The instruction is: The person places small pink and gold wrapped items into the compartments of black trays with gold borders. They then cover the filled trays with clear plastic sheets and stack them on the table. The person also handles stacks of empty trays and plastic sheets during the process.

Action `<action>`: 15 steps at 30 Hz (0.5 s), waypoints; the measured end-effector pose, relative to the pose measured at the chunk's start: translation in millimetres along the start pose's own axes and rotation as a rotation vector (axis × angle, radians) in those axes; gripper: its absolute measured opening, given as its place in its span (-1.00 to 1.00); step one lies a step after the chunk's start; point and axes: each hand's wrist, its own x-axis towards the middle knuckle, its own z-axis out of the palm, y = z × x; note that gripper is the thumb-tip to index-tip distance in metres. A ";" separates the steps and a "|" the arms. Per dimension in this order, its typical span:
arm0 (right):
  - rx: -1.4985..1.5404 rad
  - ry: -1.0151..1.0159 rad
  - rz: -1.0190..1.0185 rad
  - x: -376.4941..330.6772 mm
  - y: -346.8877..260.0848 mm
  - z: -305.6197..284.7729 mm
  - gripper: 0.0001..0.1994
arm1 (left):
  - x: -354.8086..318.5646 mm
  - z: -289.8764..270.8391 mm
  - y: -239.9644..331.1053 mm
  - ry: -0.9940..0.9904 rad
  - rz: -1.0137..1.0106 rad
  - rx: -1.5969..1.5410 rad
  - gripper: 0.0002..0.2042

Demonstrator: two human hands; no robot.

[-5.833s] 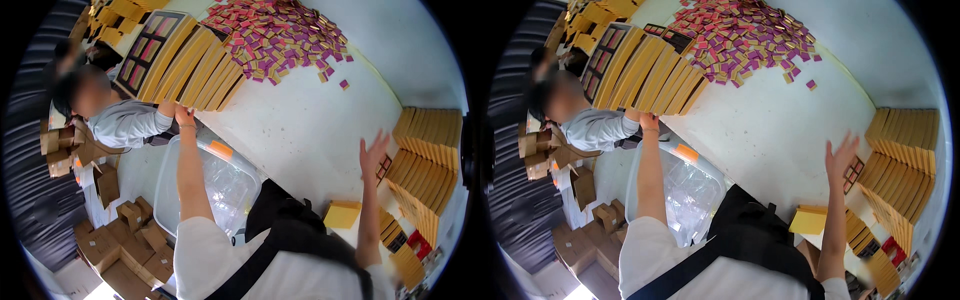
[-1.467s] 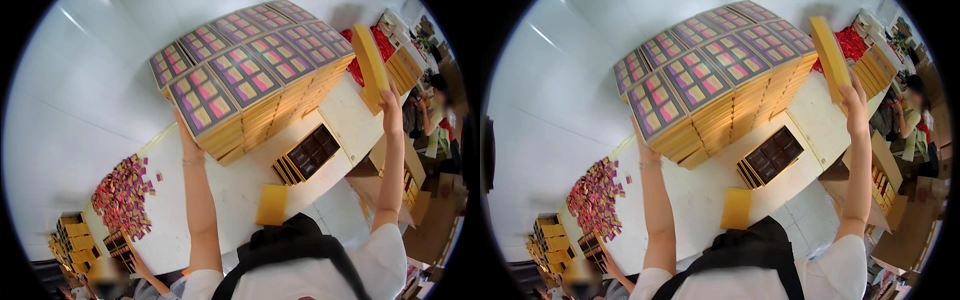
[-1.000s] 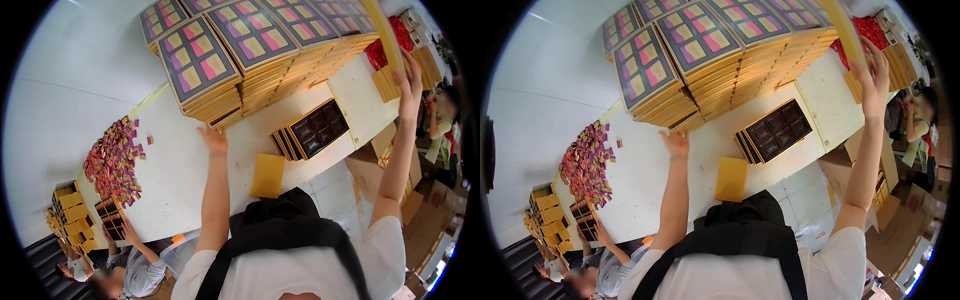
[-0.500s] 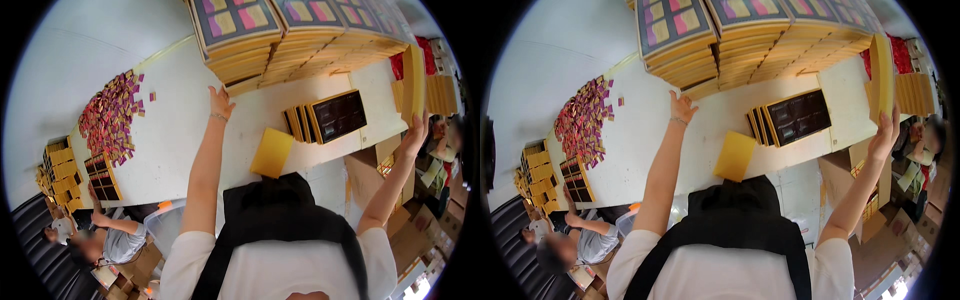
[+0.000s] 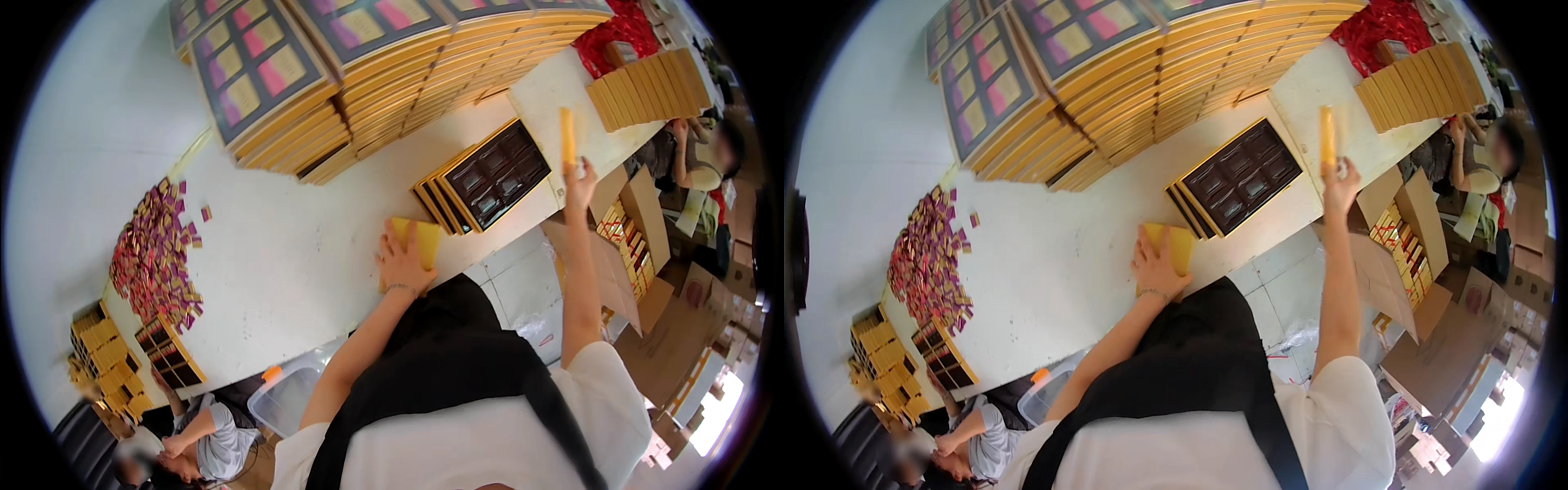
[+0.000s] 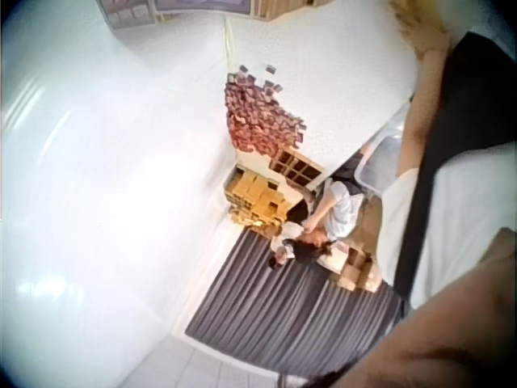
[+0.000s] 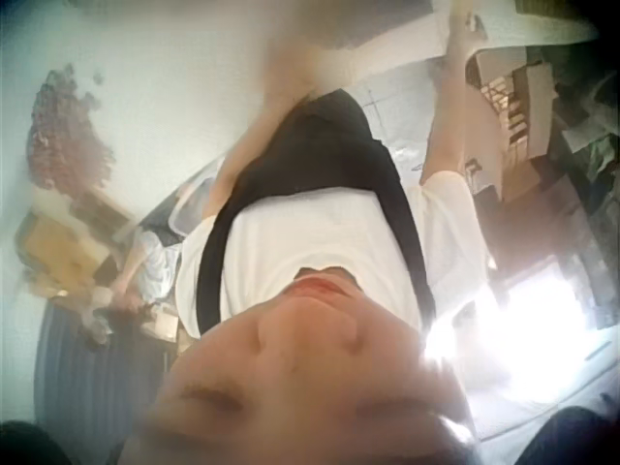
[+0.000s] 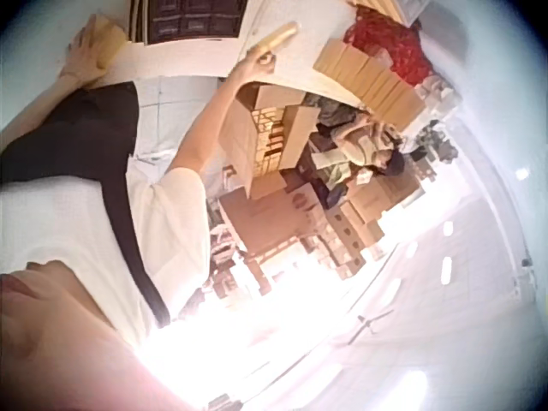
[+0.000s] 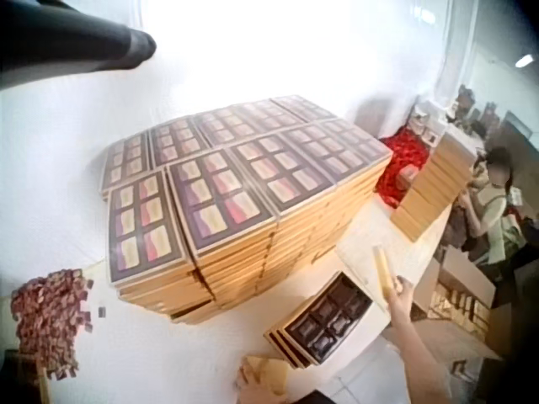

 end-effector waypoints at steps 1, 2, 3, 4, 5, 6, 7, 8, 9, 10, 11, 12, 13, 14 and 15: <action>-0.130 -0.021 -0.073 -3.9 18.6 11.9 -0.42 | -0.4 -1.6 -4.1 -0.013 0.004 0.015 0.08; -0.260 -0.049 -0.145 -5.6 32.3 22.8 -0.35 | 1.1 -2.6 -8.8 -0.026 0.002 0.028 0.07; -0.389 -0.089 -0.216 -8.0 40.5 30.9 -0.30 | 1.5 -1.7 -15.0 0.026 0.010 0.135 0.05; -0.520 -0.130 -0.289 -6.7 47.7 38.2 -0.24 | 2.8 -0.6 -20.8 0.078 0.019 0.239 0.02; -0.623 -0.157 -0.349 -5.9 52.8 50.4 -0.30 | -0.5 1.8 -26.6 0.121 0.011 0.349 0.00; -0.630 -0.155 -0.394 -0.8 60.8 58.5 -0.32 | -3.9 -7.5 -23.9 0.078 0.004 0.327 -0.02; -0.638 -0.151 -0.439 6.4 68.4 66.6 -0.35 | -4.7 -18.4 -18.7 0.033 -0.001 0.305 -0.04; -0.641 -0.143 -0.483 11.5 75.9 76.5 -0.37 | -2.8 -26.4 -16.7 -0.006 -0.005 0.286 -0.06; -0.596 -0.270 -0.428 15.9 72.2 83.7 -0.38 | -0.7 -16.9 -24.1 0.088 0.007 0.318 -0.08; -0.709 -0.307 -0.407 13.5 70.1 88.7 -0.38 | 2.9 1.3 -35.6 0.180 0.022 0.350 -0.09; -0.825 -0.344 -0.392 10.7 62.2 95.3 -0.37 | 6.6 12.1 -42.0 0.273 0.037 0.376 -0.10; -0.943 -0.385 -0.379 7.3 56.8 98.7 -0.37 | 7.3 9.7 -45.4 0.253 0.052 0.360 -0.14; -0.846 -0.403 -0.352 11.6 58.9 96.6 -0.36 | 11.3 4.7 -51.1 0.232 0.067 0.343 -0.19; -0.872 -0.328 -0.432 6.3 44.5 98.0 -0.39 | 10.0 -1.7 -59.9 0.210 0.052 0.329 -0.23; -0.498 -0.353 -0.512 8.9 51.2 90.5 -0.44 | 11.8 -10.6 -63.0 0.198 0.051 0.346 -0.20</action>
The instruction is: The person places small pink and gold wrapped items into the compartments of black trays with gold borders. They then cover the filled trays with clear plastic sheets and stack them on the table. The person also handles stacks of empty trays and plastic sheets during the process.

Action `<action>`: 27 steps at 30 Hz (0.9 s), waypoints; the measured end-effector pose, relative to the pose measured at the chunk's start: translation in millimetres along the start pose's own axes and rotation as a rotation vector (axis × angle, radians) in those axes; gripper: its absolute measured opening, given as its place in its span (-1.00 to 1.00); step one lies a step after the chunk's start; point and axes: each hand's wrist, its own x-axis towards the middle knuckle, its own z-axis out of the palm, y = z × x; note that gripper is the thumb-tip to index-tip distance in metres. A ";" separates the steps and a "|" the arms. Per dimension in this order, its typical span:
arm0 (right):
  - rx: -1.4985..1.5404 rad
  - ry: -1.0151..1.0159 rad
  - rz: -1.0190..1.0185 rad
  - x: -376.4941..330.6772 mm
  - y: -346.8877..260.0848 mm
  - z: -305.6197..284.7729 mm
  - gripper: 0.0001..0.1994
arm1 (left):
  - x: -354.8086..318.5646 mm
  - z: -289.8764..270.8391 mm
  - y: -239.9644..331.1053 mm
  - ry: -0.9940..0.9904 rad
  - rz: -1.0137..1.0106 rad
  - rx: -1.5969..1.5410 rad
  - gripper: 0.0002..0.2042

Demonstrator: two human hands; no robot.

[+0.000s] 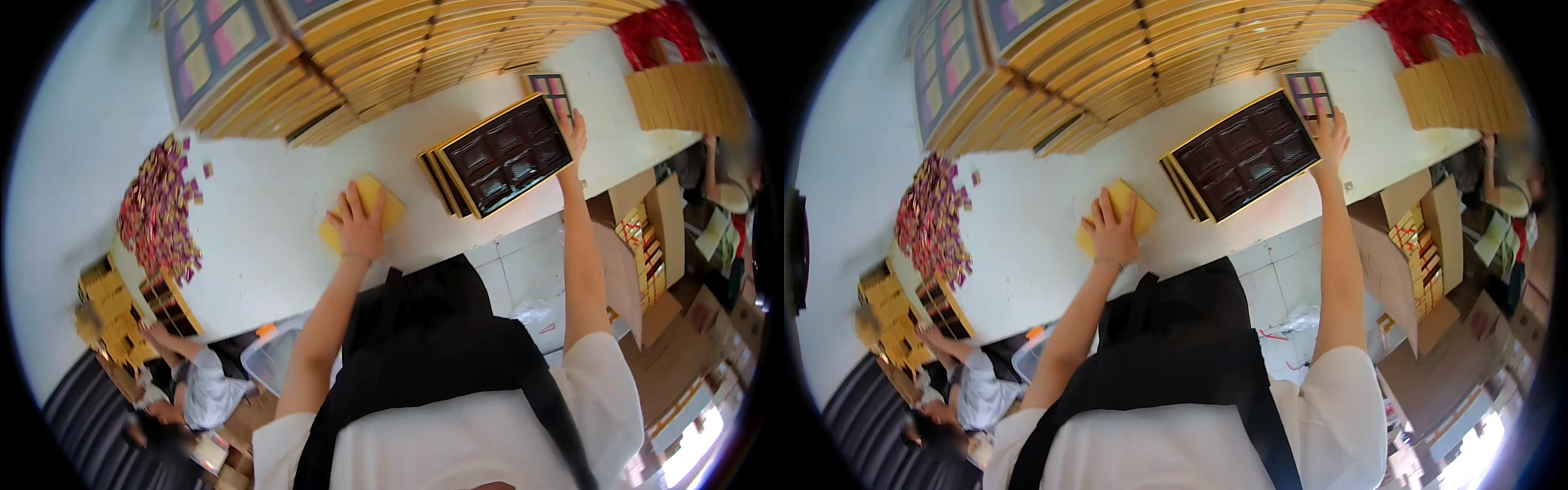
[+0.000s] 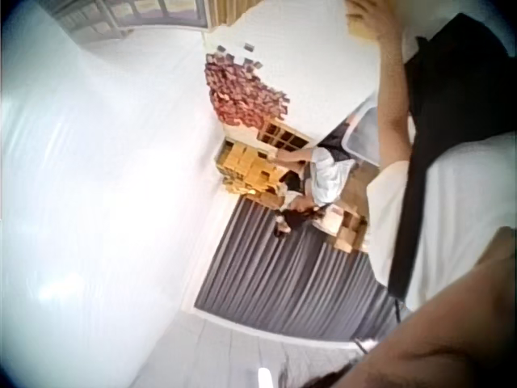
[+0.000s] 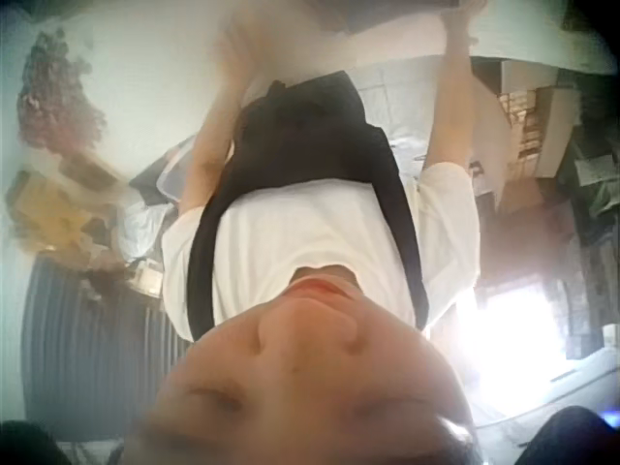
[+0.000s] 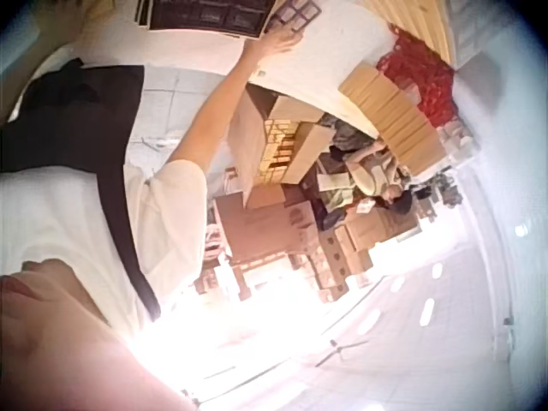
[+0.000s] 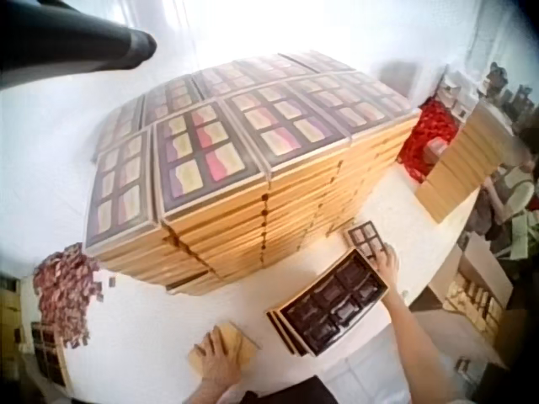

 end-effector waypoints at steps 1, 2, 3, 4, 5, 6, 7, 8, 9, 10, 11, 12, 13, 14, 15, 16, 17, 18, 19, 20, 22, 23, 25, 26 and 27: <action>0.349 0.092 -0.114 -4.1 7.8 -0.7 -0.49 | 4.2 -9.7 -8.1 -0.015 -0.001 0.018 -0.17; 0.478 0.136 -0.179 -10.8 -24.8 -13.5 -0.60 | 7.2 -16.5 -23.7 -0.035 -0.019 0.045 -0.14; 1.071 -0.088 0.117 -25.3 -11.2 -1.0 -0.61 | 20.6 -25.6 -43.5 -0.137 0.057 -0.238 -0.10; 1.293 -0.149 0.308 -33.5 -12.9 11.3 -0.59 | 34.8 -36.3 -74.5 -0.232 0.120 -0.512 -0.06; 1.512 -0.222 0.499 -36.3 -18.2 23.6 -0.57 | 46.6 -48.7 -103.5 -0.312 0.178 -0.787 -0.02; 1.677 -0.296 0.580 -34.0 -10.8 36.6 -0.50 | 63.7 -59.7 -127.1 -0.418 0.122 -0.717 0.00; 1.832 -0.364 0.680 -31.8 -2.7 49.9 -0.43 | 79.1 -70.2 -149.7 -0.524 0.063 -0.647 0.03; 1.891 -0.395 0.754 -29.7 -1.3 55.8 -0.43 | 83.2 -78.3 -165.6 -0.641 -0.001 -0.576 0.06; 1.909 -0.410 0.772 -29.0 -6.1 55.7 -0.43 | 77.9 -93.4 -171.9 -0.503 -0.016 -0.621 0.05; 1.916 -0.418 0.779 -25.2 -11.4 55.8 -0.43 | 77.2 -71.4 -188.2 -0.292 -0.030 -0.748 0.08; 1.912 -0.427 0.774 -22.8 -17.9 54.6 -0.43 | 72.4 -51.0 -202.8 -0.071 -0.048 -0.866 0.10; 1.893 -0.412 0.771 -21.6 -20.6 51.2 -0.43 | 66.6 -53.0 -193.3 0.025 0.035 -0.723 0.17; 1.873 -0.405 0.768 -22.5 -23.1 45.9 -0.43 | 57.4 -51.2 -175.1 -0.053 -0.069 -0.478 0.21; 1.857 -0.404 0.763 -24.9 -27.6 39.8 -0.43 | 45.4 -46.9 -158.8 -0.109 -0.126 -0.327 0.24; 1.843 -0.397 0.757 -30.9 -30.0 33.5 -0.43 | 38.3 -43.9 -142.3 -0.163 -0.172 -0.172 0.26; 1.833 -0.401 0.755 -34.0 -35.2 31.8 -0.43 | 30.3 -37.1 -131.7 -0.163 -0.155 -0.100 0.27; 1.830 -0.420 0.750 -34.1 -44.7 33.0 -0.43 | 20.8 -32.9 -126.8 -0.163 -0.150 -0.024 0.28; 1.811 -0.422 0.753 -40.7 -49.5 28.5 -0.43 | 13.8 -31.9 -120.1 -0.170 -0.165 -0.037 0.28; 1.803 -0.422 0.753 -41.8 -56.3 27.8 -0.43 | 13.8 -27.6 -120.1 -0.184 -0.213 -0.056 0.28; 1.791 -0.441 0.766 -47.7 -69.2 28.4 -0.43 | 11.5 -25.7 -127.9 -0.183 -0.231 -0.077 0.27; 1.755 -0.443 0.782 -58.7 -82.8 22.1 -0.44 | 19.3 -26.1 -146.1 -0.182 -0.208 -0.104 0.25; 1.744 -0.451 0.789 -65.3 -93.3 20.0 -0.44 | 27.3 -27.9 -159.8 -0.189 -0.186 -0.098 0.24; 1.719 -0.469 0.810 -83.5 -112.5 16.6 -0.44 | 50.4 -38.2 -190.7 -0.204 -0.147 -0.071 0.22; 1.710 -0.481 0.813 -94.8 -124.1 14.7 -0.44 | 66.2 -41.7 -210.7 -0.185 -0.130 -0.055 0.21; 1.693 -0.489 0.831 -107.8 -133.9 9.2 -0.44 | 82.5 -47.2 -228.9 -0.168 -0.109 -0.039 0.20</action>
